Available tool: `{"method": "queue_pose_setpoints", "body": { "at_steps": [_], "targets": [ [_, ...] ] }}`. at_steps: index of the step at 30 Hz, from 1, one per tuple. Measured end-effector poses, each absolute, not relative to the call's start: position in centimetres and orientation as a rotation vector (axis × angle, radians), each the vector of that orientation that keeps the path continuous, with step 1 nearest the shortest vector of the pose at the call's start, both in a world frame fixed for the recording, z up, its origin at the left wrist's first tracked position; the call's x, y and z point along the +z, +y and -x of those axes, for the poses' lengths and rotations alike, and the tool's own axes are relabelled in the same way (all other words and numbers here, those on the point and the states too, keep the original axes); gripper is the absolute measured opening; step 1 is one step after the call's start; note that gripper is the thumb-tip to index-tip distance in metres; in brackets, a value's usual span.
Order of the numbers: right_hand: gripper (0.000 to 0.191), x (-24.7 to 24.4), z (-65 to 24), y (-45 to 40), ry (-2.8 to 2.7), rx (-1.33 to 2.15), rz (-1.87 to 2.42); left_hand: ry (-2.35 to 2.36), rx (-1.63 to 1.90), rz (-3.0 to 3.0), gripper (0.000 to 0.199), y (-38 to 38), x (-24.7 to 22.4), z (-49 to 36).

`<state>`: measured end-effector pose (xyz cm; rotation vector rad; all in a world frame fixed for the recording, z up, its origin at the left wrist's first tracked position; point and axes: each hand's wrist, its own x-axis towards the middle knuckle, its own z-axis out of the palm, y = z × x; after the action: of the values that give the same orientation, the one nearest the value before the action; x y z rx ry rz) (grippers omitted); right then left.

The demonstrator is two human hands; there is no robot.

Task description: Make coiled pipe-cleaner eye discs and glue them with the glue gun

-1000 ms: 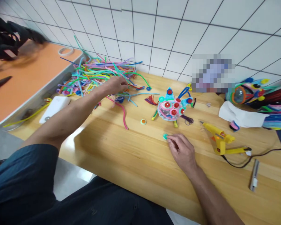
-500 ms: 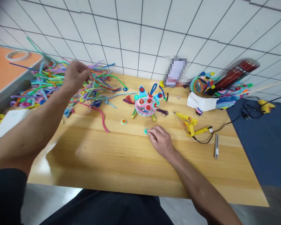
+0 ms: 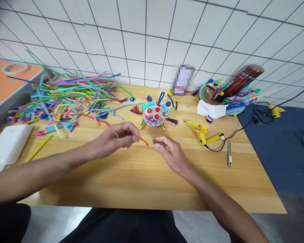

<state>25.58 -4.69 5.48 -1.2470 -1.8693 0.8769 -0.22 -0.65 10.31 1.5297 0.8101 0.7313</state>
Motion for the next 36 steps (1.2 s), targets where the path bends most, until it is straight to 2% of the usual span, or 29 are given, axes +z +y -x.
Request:
{"method": "queue_pose_setpoints", "body": {
  "at_steps": [4,7,12,16,19,31,36],
  "targets": [
    [0.042,6.3,-25.0,-5.3,-1.685,1.408,1.134,0.694,0.686,-1.532,0.011,-2.6,8.0,-2.9],
    [0.041,6.1,-25.2,-5.4,-1.606,1.516,1.143,0.704,0.710,-1.512,0.010,-2.8,6.7,-3.9],
    [0.022,5.1,-26.2,-5.8,-1.715,1.160,1.287,0.809,0.787,-1.281,0.030,-3.0,5.1,-5.2],
    [0.017,4.2,-26.8,-6.4,-1.908,0.775,1.274,0.784,0.673,-1.146,0.016,-2.9,4.1,-6.3],
    [0.013,3.8,-26.9,-6.7,-1.995,0.610,1.222,0.817,0.638,-1.164,0.013,-3.1,3.5,-6.4],
    [0.013,2.7,-26.8,-7.0,-1.989,0.467,1.158,0.881,0.550,-1.127,0.029,-3.9,3.3,-5.8],
    [0.011,2.8,-26.8,-6.7,-1.991,0.559,1.042,0.790,0.352,-1.169,0.021,-3.9,3.1,-5.6]
  ]
}}
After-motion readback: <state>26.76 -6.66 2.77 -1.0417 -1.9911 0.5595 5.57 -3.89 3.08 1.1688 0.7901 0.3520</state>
